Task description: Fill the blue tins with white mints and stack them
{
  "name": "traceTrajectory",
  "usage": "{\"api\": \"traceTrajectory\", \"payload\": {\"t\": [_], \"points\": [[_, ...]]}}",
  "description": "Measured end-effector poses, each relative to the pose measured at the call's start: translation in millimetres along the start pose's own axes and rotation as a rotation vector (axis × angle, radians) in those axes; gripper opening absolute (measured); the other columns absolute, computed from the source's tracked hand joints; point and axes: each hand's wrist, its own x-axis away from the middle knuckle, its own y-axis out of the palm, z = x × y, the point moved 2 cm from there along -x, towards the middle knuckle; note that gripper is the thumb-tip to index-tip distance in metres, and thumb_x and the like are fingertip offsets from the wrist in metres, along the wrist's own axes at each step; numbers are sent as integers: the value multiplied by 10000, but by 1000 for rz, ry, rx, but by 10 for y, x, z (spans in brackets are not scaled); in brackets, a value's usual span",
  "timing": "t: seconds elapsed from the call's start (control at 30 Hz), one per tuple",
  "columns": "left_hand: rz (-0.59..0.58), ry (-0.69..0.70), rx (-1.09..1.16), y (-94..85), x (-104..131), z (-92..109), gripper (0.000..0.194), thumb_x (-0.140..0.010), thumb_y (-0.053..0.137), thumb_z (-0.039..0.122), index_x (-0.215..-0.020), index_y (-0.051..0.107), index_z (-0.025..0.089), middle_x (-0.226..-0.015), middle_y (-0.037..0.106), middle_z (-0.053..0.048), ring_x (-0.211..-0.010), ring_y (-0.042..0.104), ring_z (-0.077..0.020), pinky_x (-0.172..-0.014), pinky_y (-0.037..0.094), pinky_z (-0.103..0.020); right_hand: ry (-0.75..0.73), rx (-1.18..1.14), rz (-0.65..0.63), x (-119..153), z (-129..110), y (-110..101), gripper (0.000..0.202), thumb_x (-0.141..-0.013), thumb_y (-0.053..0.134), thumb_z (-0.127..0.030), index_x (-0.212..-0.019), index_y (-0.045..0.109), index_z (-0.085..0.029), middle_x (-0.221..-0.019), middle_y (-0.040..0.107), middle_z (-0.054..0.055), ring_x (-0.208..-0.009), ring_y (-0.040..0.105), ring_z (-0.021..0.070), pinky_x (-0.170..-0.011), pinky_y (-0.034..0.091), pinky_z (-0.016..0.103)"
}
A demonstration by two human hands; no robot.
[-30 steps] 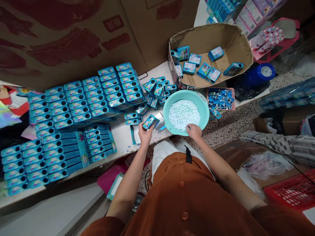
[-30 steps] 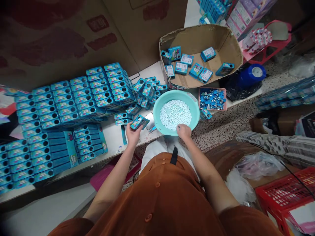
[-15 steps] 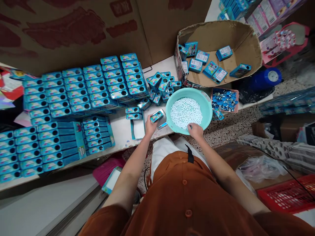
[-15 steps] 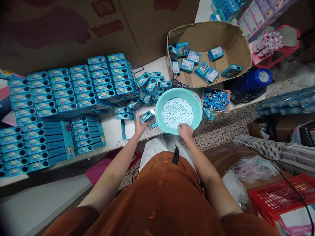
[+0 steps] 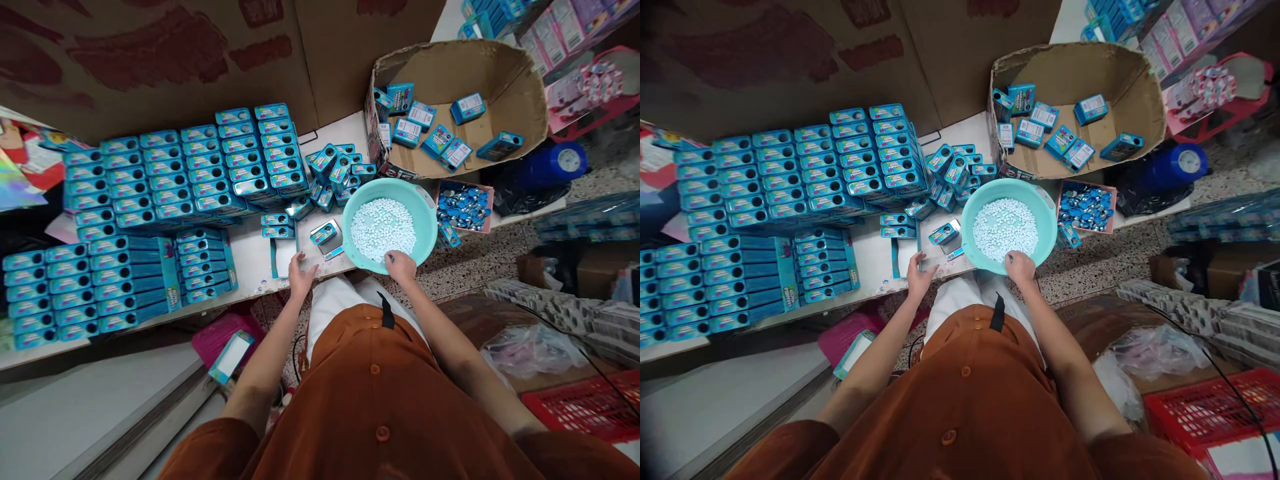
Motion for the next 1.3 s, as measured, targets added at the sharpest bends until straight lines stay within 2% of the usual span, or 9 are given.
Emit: {"api": "traceTrajectory", "payload": {"t": [0.57,0.67,0.8,0.87,0.93,1.07,1.17,1.23,1.3], "points": [[45,58,-6,-42,-127,157,498,-711,709,310,-1163,520,218,-1114,630,-80,-1100,568,-248,-991,424,-406,5,20,0,-1,-11,-3,284,-895,426,-314,-866,691,-217,-870,697,37,-746,555,159,-574,263,265],[49,82,-29,20,-233,240,548,-701,718,312,-1196,503,218,-1160,609,-94,-1150,533,-265,-1017,398,-420,17,24,-5,-1,-15,-8,278,-891,436,-316,-894,696,-219,-896,702,40,-764,563,163,-588,277,263],[9,124,-38,226,-494,386,678,-638,765,283,-1242,475,181,-1242,562,-132,-1214,486,-295,-1041,374,-433,16,34,10,1,-22,-8,272,-887,443,-314,-881,699,-223,-882,703,36,-768,568,165,-595,282,267],[-45,105,-26,282,-613,505,548,-660,743,283,-1156,535,181,-1143,608,-113,-1125,546,-288,-977,425,-427,22,40,15,2,-21,-1,272,-886,444,-315,-878,699,-222,-878,702,37,-765,569,165,-592,282,268],[-38,132,-8,222,-671,713,390,-717,697,301,-1070,577,187,-1023,634,-84,-1009,592,-262,-897,465,-398,27,34,7,5,-17,10,291,-894,427,-320,-882,699,-218,-883,703,42,-746,566,161,-580,278,267],[96,429,3,-139,-602,1365,353,-776,659,306,-1108,581,213,-1062,603,-76,-1034,559,-236,-905,444,-361,22,0,-6,10,-10,21,336,-913,380,-320,-896,696,-209,-883,703,49,-719,556,155,-554,263,266],[41,592,-64,-253,-535,1745,397,-779,644,248,-1169,570,235,-1107,583,-76,-1064,527,-241,-953,409,-382,18,-12,4,13,-13,7,319,-906,392,-315,-908,694,-210,-902,704,49,-751,564,161,-558,263,265],[-44,630,-123,-194,-519,1836,384,-778,626,216,-1159,584,231,-1050,589,-75,-1017,530,-244,-922,416,-386,27,-1,2,14,-19,2,311,-902,398,-311,-901,692,-211,-907,702,48,-762,567,164,-565,266,265],[-106,627,-162,-100,-501,1829,364,-782,609,200,-1145,595,225,-998,592,-74,-974,532,-244,-889,422,-387,42,19,-3,14,-22,5,305,-899,402,-309,-889,692,-215,-903,701,46,-767,567,165,-579,273,265]]}}
